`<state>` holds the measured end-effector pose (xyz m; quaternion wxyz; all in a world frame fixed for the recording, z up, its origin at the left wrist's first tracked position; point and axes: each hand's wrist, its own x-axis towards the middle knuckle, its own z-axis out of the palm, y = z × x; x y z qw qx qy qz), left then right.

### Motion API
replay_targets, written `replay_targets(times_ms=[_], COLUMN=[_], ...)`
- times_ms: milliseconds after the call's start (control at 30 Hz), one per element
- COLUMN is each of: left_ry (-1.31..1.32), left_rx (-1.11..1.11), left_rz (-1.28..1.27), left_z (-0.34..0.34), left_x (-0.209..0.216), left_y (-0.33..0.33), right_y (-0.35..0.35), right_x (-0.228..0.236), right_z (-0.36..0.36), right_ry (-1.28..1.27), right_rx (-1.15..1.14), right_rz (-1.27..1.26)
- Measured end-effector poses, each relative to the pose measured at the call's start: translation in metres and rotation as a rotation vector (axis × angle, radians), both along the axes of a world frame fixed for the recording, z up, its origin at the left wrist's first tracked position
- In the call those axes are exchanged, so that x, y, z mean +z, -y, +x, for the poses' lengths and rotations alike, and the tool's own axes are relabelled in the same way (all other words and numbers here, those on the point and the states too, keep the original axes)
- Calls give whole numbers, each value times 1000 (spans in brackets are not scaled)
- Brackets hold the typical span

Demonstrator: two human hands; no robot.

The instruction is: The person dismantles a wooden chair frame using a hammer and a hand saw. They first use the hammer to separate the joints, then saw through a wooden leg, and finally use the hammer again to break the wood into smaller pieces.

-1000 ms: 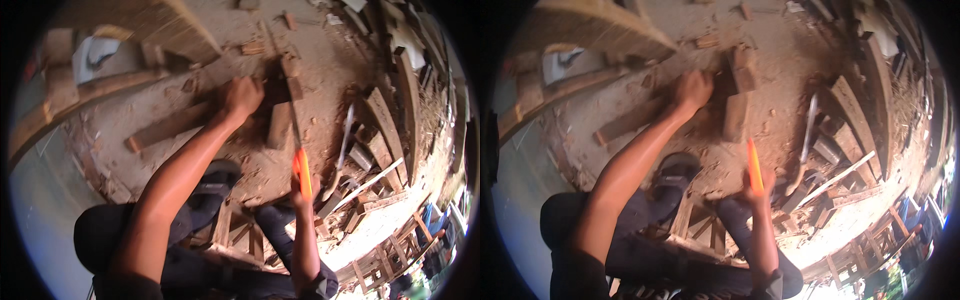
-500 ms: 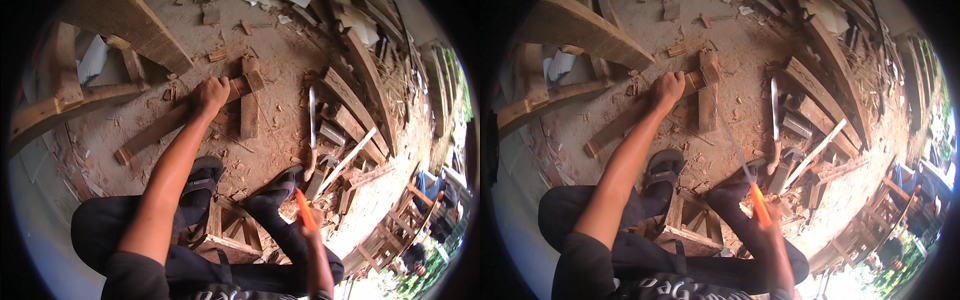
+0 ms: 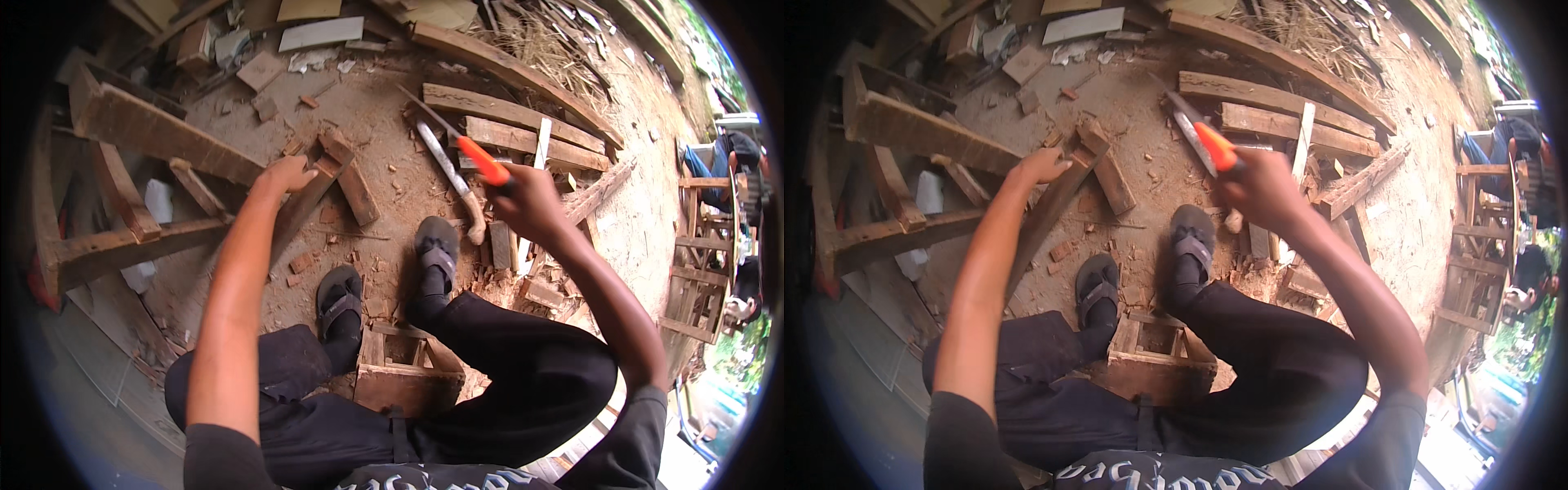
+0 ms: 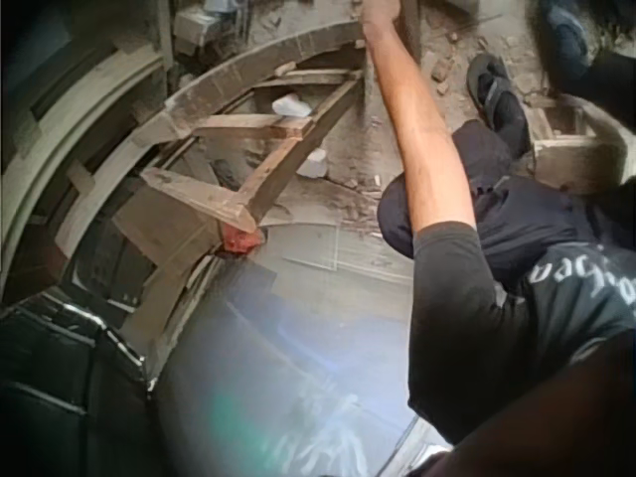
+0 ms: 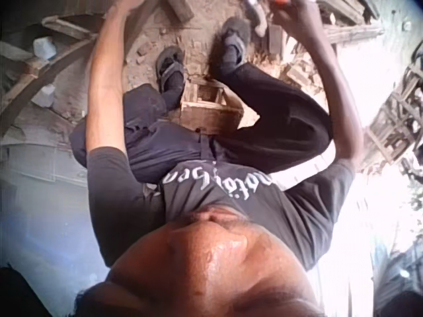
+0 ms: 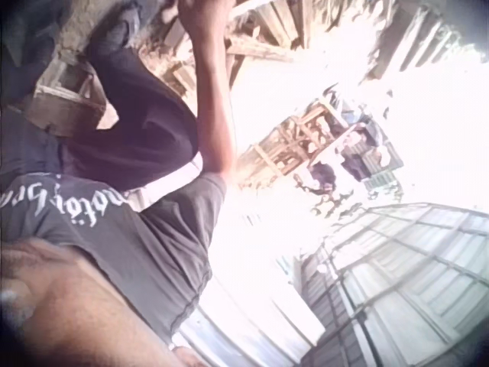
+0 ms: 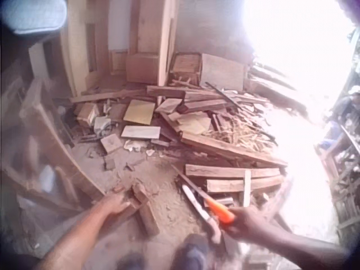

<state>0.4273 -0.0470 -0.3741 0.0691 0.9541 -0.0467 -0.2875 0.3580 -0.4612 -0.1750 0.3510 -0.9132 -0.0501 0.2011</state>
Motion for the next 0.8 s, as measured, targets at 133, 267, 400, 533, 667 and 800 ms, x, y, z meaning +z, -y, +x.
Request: replay_targets(times_ms=[133, 267, 400, 533, 667, 800], left_ry=[24, 54, 176, 499, 625, 382], left_rx=[-311, -423, -332, -316, 109, 504], left_rz=[138, -210, -421, -243, -351, -453], left_z=[17, -5, -20, -34, -53, -77], left_x=[103, 132, 100, 34, -25, -83], left_y=[36, 75, 73, 42, 13, -22], right_y=[-23, -28, -39, -16, 37, 89], right_x=[-94, -212, -276, -297, -256, -256], right_z=[14, 16, 18, 1, -36, -39], right_ry=[335, 486, 582, 582, 523, 216], right_rx=[128, 172, 228, 150, -190, -371], right_rz=[-265, -289, -405, -207, -217, -142])
